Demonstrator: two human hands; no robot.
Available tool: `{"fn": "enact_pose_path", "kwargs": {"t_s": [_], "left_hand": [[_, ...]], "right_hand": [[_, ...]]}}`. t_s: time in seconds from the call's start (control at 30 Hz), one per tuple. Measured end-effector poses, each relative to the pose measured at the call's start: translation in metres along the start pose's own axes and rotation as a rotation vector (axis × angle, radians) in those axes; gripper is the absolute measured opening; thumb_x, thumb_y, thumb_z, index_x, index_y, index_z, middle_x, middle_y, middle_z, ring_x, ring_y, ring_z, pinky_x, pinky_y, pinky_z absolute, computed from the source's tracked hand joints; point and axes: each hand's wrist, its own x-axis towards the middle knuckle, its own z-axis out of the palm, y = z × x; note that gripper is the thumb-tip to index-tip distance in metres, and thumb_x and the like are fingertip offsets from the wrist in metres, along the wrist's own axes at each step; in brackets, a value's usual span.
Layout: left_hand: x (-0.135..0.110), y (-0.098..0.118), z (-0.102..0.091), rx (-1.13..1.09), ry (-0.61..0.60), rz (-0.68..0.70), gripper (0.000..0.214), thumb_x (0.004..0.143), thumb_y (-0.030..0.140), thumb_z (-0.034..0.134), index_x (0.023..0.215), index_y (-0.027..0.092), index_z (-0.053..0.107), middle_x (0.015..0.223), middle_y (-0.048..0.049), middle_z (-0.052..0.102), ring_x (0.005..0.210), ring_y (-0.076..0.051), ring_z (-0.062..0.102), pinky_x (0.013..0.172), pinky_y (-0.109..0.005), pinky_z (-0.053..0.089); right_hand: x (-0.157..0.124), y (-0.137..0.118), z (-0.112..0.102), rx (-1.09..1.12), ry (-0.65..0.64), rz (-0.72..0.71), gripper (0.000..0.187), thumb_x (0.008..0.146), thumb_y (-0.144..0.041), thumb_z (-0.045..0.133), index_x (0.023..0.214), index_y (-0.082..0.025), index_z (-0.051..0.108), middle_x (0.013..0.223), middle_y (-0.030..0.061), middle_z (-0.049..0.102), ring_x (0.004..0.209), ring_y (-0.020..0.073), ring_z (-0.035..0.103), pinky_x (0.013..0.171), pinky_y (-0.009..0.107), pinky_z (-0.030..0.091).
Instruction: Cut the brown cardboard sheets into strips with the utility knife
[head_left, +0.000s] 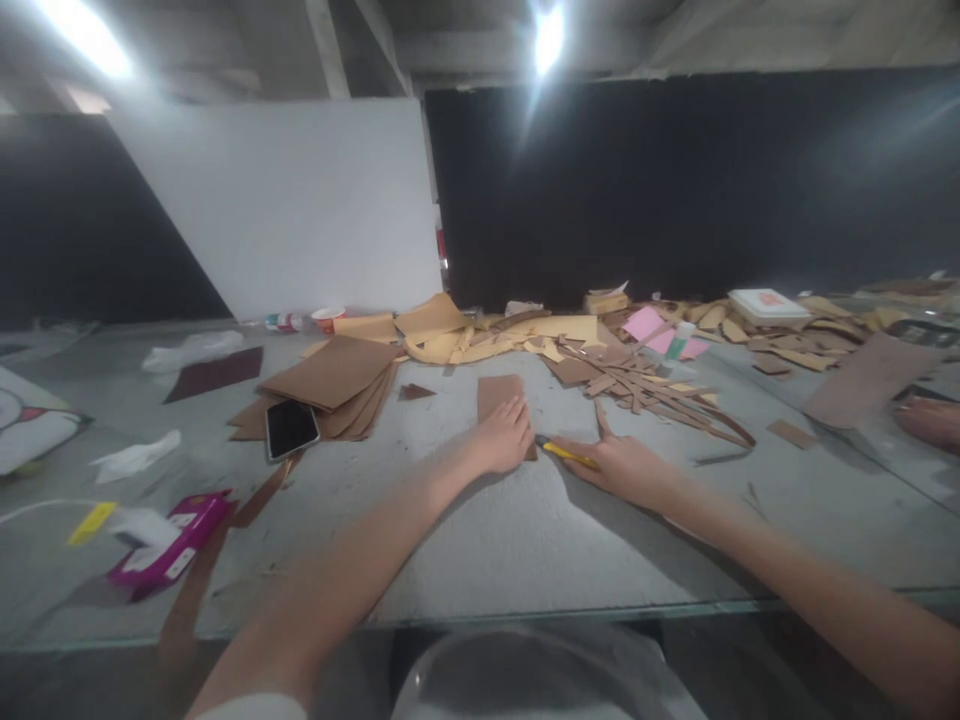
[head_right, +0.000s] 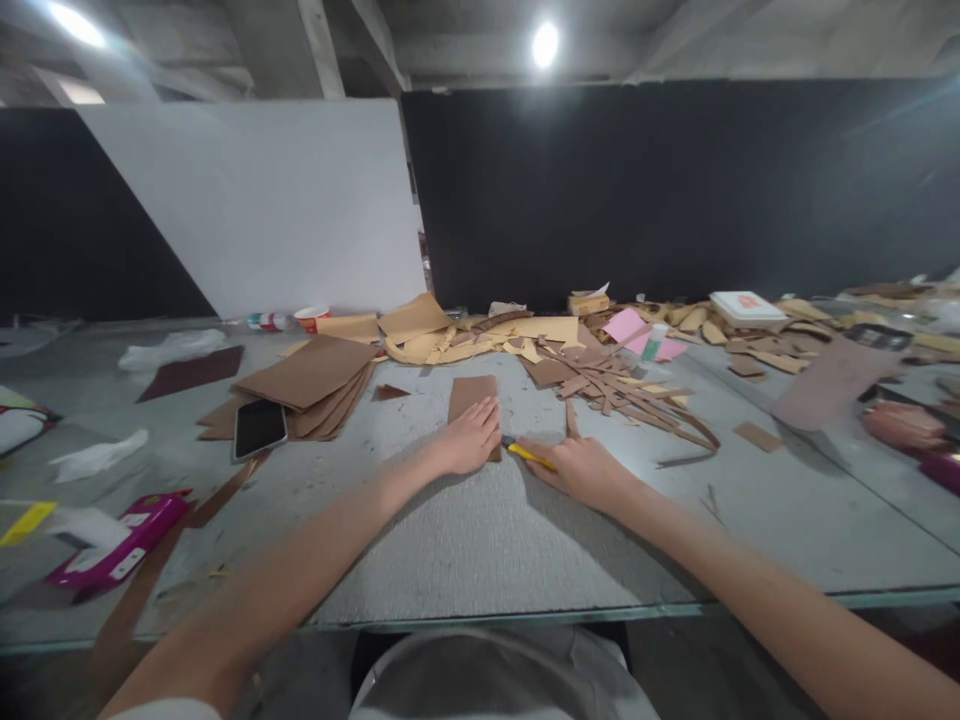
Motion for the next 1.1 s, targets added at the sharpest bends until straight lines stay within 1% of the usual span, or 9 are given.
{"fn": "enact_pose_path", "kwargs": {"t_s": [0.17,0.27,0.37,0.47,0.6,0.8,0.97,1.03,1.1], "left_hand": [[-0.001,-0.002,0.001,-0.004,0.036,0.008,0.073,0.114,0.041,0.011,0.171,0.001,0.033,0.182,-0.0204,0.027,0.172,-0.027,0.016,0.140,-0.043,0.016],[-0.002,-0.004,0.004,-0.004,0.049,0.003,0.073,0.114,0.042,0.010,0.171,0.003,0.032,0.182,-0.0190,0.027,0.172,-0.028,0.017,0.139,-0.045,0.017],[-0.003,-0.003,0.005,0.000,0.065,-0.007,0.072,0.114,0.044,0.010,0.173,0.006,0.031,0.182,-0.0176,0.027,0.172,-0.028,0.017,0.139,-0.046,0.018],[-0.004,0.000,0.004,0.000,0.064,-0.019,0.073,0.114,0.043,0.009,0.173,0.005,0.031,0.182,-0.0188,0.027,0.172,-0.028,0.017,0.139,-0.048,0.017],[-0.005,0.003,-0.001,-0.018,0.045,-0.043,0.074,0.114,0.044,0.010,0.172,0.003,0.031,0.183,-0.0189,0.023,0.172,-0.029,0.017,0.140,-0.046,0.016],[-0.005,0.003,-0.004,-0.028,0.019,-0.045,0.073,0.114,0.043,0.013,0.173,0.003,0.029,0.183,-0.0191,0.022,0.172,-0.028,0.016,0.140,-0.045,0.015],[-0.004,0.000,0.000,-0.043,0.027,-0.042,0.074,0.114,0.046,0.011,0.175,0.007,0.026,0.184,-0.0166,0.021,0.173,-0.028,0.015,0.139,-0.047,0.017],[-0.003,0.000,0.001,-0.037,0.027,-0.036,0.073,0.114,0.045,0.012,0.175,0.007,0.026,0.184,-0.0171,0.022,0.173,-0.028,0.014,0.139,-0.048,0.016],[-0.004,0.001,0.000,-0.025,0.026,-0.035,0.072,0.114,0.043,0.013,0.174,0.004,0.028,0.183,-0.0183,0.022,0.173,-0.028,0.015,0.140,-0.046,0.015]], "right_hand": [[-0.002,0.005,0.003,0.015,0.025,-0.012,0.052,0.115,-0.044,0.046,0.166,-0.041,0.054,0.083,0.0065,0.082,0.072,0.0246,0.080,0.067,0.027,0.048],[0.001,0.007,0.007,0.007,0.030,-0.012,0.052,0.114,-0.044,0.046,0.165,-0.040,0.055,0.084,0.0073,0.083,0.071,0.0248,0.080,0.066,0.027,0.048],[0.009,0.007,0.010,0.015,0.035,-0.007,0.052,0.114,-0.044,0.045,0.164,-0.039,0.056,0.090,0.0087,0.084,0.077,0.0267,0.081,0.072,0.031,0.053],[0.010,0.006,0.009,0.025,0.038,-0.005,0.053,0.114,-0.045,0.042,0.165,-0.038,0.056,0.089,0.0083,0.085,0.078,0.0274,0.081,0.075,0.033,0.054],[0.005,0.009,0.006,0.027,0.025,0.000,0.054,0.115,-0.048,0.038,0.166,-0.038,0.054,0.086,0.0085,0.083,0.074,0.0276,0.081,0.070,0.031,0.052],[0.025,0.007,0.010,0.029,0.006,0.033,0.055,0.115,-0.047,0.039,0.167,-0.036,0.054,0.101,0.0116,0.085,0.088,0.0303,0.083,0.081,0.037,0.056],[0.024,0.012,0.013,0.023,-0.010,0.034,0.057,0.115,-0.049,0.037,0.169,-0.037,0.050,0.096,0.0103,0.085,0.088,0.0306,0.083,0.080,0.037,0.056],[0.022,0.015,0.013,0.016,0.003,0.033,0.056,0.116,-0.049,0.037,0.169,-0.037,0.050,0.095,0.0099,0.085,0.090,0.0309,0.083,0.079,0.037,0.056],[0.025,0.016,0.012,0.003,0.017,0.024,0.055,0.116,-0.048,0.038,0.168,-0.036,0.051,0.098,0.0103,0.085,0.094,0.0313,0.083,0.084,0.039,0.057]]}}
